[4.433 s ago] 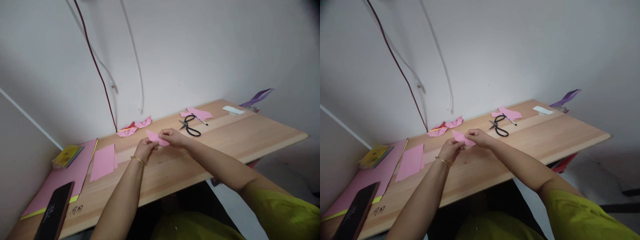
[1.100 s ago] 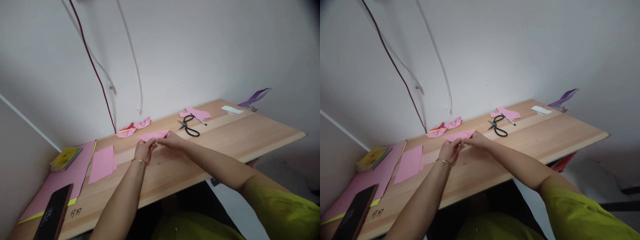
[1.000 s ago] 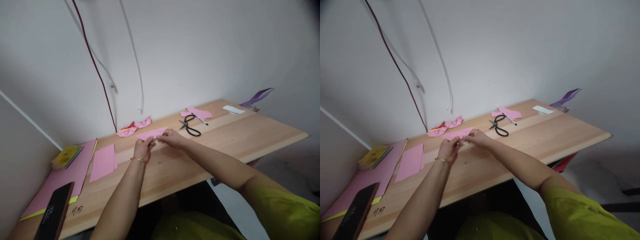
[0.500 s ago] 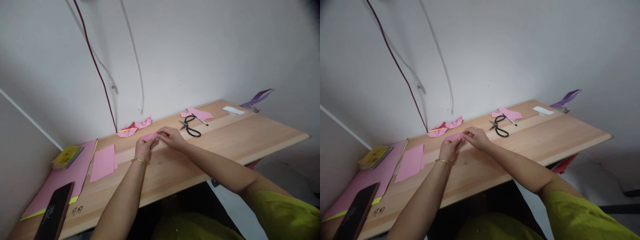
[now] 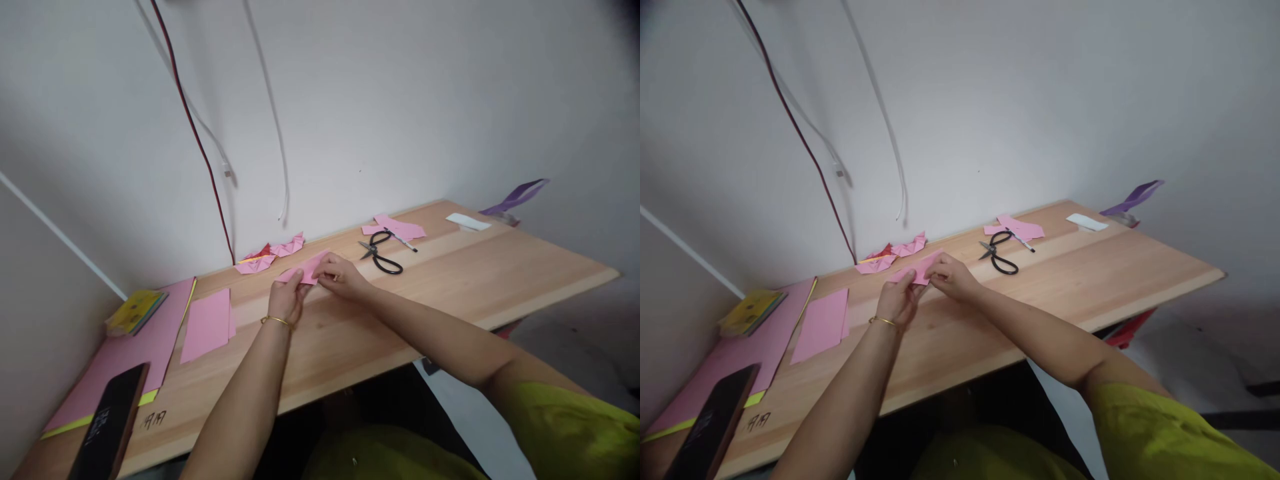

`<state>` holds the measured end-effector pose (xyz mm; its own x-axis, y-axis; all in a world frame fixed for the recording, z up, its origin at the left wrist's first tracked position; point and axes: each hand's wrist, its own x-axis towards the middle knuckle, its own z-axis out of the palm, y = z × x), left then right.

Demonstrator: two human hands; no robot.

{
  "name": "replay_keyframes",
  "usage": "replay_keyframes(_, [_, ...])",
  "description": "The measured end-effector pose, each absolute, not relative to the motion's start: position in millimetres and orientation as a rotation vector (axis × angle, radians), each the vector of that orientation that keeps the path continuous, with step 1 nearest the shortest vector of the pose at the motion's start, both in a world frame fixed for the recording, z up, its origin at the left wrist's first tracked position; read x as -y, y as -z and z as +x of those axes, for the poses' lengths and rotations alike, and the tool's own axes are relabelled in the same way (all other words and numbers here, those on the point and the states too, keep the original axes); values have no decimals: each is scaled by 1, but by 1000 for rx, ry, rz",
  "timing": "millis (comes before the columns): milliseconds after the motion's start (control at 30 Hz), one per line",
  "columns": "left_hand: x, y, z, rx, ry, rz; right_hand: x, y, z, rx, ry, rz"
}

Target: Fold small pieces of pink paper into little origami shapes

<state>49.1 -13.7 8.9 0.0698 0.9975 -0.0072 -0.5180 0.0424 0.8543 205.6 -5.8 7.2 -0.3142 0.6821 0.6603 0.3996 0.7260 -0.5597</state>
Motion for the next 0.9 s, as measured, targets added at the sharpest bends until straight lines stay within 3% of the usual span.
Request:
replay_keyframes(300, [11, -7, 47, -812, -1405, 811, 6, -3, 204, 1915, -789, -839])
replay_keyframes(900, [16, -9, 46, -886, -1227, 723, 3, -1, 203, 1866, -807, -732])
